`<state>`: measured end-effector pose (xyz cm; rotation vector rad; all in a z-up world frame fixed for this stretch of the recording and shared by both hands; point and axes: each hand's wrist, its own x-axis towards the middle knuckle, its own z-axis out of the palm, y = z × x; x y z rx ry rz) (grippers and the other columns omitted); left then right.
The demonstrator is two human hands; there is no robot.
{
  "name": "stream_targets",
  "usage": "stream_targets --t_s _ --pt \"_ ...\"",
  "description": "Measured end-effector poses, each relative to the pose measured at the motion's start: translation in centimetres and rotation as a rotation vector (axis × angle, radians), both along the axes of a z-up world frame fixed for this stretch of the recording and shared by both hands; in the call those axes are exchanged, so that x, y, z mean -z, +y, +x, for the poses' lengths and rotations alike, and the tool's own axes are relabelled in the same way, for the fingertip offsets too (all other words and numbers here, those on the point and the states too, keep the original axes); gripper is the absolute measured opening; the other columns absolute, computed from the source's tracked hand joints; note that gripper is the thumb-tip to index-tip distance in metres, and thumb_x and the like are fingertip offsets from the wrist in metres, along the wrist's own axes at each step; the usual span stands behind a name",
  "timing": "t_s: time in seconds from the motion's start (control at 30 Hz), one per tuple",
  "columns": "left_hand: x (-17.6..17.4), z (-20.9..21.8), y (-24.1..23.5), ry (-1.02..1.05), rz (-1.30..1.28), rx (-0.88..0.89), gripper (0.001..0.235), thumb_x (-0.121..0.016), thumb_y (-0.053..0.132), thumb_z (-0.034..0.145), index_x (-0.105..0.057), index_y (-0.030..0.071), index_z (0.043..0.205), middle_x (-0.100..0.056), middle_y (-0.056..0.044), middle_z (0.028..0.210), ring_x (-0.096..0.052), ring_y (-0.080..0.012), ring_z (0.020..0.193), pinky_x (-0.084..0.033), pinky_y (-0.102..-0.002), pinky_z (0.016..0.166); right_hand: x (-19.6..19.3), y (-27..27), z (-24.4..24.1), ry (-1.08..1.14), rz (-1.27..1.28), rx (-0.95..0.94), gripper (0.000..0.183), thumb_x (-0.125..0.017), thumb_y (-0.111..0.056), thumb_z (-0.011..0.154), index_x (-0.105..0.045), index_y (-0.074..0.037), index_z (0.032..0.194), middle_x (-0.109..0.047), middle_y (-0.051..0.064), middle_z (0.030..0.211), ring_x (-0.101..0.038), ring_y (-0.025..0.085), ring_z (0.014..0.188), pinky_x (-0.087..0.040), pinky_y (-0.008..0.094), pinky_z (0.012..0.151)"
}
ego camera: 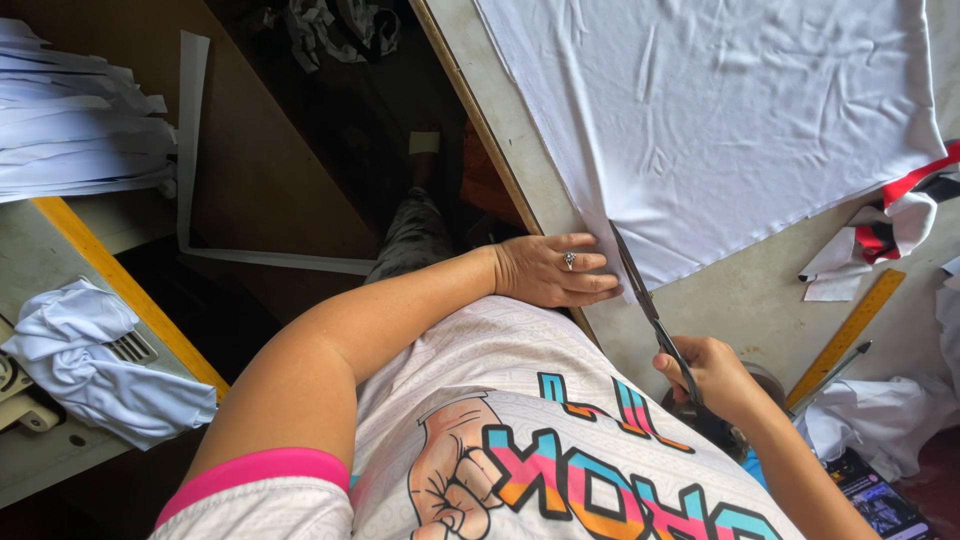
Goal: Measuring, marking, and cutting white fabric strips into smaller rectangular pieces on a work table.
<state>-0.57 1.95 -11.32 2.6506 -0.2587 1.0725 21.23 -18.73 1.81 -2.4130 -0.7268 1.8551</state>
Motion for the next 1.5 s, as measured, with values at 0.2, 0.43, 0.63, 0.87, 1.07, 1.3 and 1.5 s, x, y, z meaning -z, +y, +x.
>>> stream_targets --t_s 0.2,0.43,0.63,0.87,1.07,1.3,1.5 --pt "-0.3 -0.1 0.4 0.035 -0.011 0.025 0.022 -0.053 0.021 0.105 -0.061 0.025 0.125 -0.051 0.008 0.133 -0.045 -0.0167 0.120 -0.038 -0.041 0.117 -0.9 2.9 -0.5 0.020 -0.003 -0.055 0.066 -0.069 -0.067 0.083 -0.071 -0.003 0.067 -0.068 0.017 0.047 -0.068 0.030 0.053 -0.048 0.038 0.057" --pt "-2.2 0.0 2.0 -0.098 0.037 0.043 0.033 -0.042 0.010 0.107 -0.063 0.018 0.131 -0.060 0.003 0.130 -0.056 -0.0158 0.115 -0.037 -0.040 0.120 -2.0 -2.0 1.6 0.083 -0.163 -0.123 0.055 -0.056 -0.060 0.086 -0.063 -0.007 0.075 -0.065 0.009 0.060 -0.053 0.020 0.058 -0.040 0.033 0.064" --pt "-3.0 -1.1 3.3 0.074 -0.147 -0.116 0.030 -0.059 0.021 0.107 -0.061 0.010 0.134 -0.058 -0.011 0.132 -0.055 -0.0278 0.126 -0.045 -0.043 0.115 -1.6 -1.3 1.4 0.145 -0.108 -0.155 0.052 -0.055 -0.057 0.085 -0.063 -0.007 0.071 -0.062 0.006 0.063 -0.052 0.020 0.061 -0.043 0.034 0.066" --pt "0.1 -1.8 2.7 0.061 -0.166 -0.214 0.035 -0.058 0.039 0.101 -0.065 0.015 0.127 -0.060 -0.006 0.131 -0.054 -0.0262 0.132 -0.042 -0.040 0.119 0.1 2.1 0.0 0.106 0.030 -0.115 0.065 -0.062 -0.070 0.084 -0.071 -0.007 0.070 -0.071 0.013 0.050 -0.058 0.027 0.053 -0.042 0.037 0.055" --pt "0.7 -1.7 2.5 0.064 -0.177 -0.204 0.035 -0.055 0.040 0.103 -0.065 0.017 0.128 -0.058 -0.005 0.136 -0.051 -0.0249 0.136 -0.041 -0.039 0.119 0.6 2.6 -0.3 0.110 0.065 -0.103 0.069 -0.058 -0.074 0.085 -0.070 -0.008 0.070 -0.071 0.013 0.050 -0.050 0.024 0.049 -0.038 0.035 0.052" --pt "0.7 -1.8 2.5 0.078 -0.159 -0.200 0.035 -0.049 0.040 0.105 -0.063 0.019 0.131 -0.058 -0.005 0.138 -0.049 -0.0228 0.138 -0.037 -0.038 0.120 1.4 1.9 -0.3 0.082 0.102 -0.086 0.067 -0.056 -0.072 0.089 -0.068 -0.009 0.068 -0.069 0.012 0.047 -0.049 0.024 0.047 -0.037 0.035 0.050" --pt "1.0 -1.7 2.4 0.063 -0.167 -0.188 0.035 -0.046 0.039 0.106 -0.063 0.021 0.131 -0.060 -0.004 0.133 -0.052 -0.0229 0.135 -0.038 -0.038 0.118 0.8 2.5 -0.7 0.089 0.144 -0.047 0.068 -0.063 -0.065 0.089 -0.065 -0.007 0.055 -0.066 0.013 0.039 -0.058 0.025 0.042 -0.042 0.034 0.050"
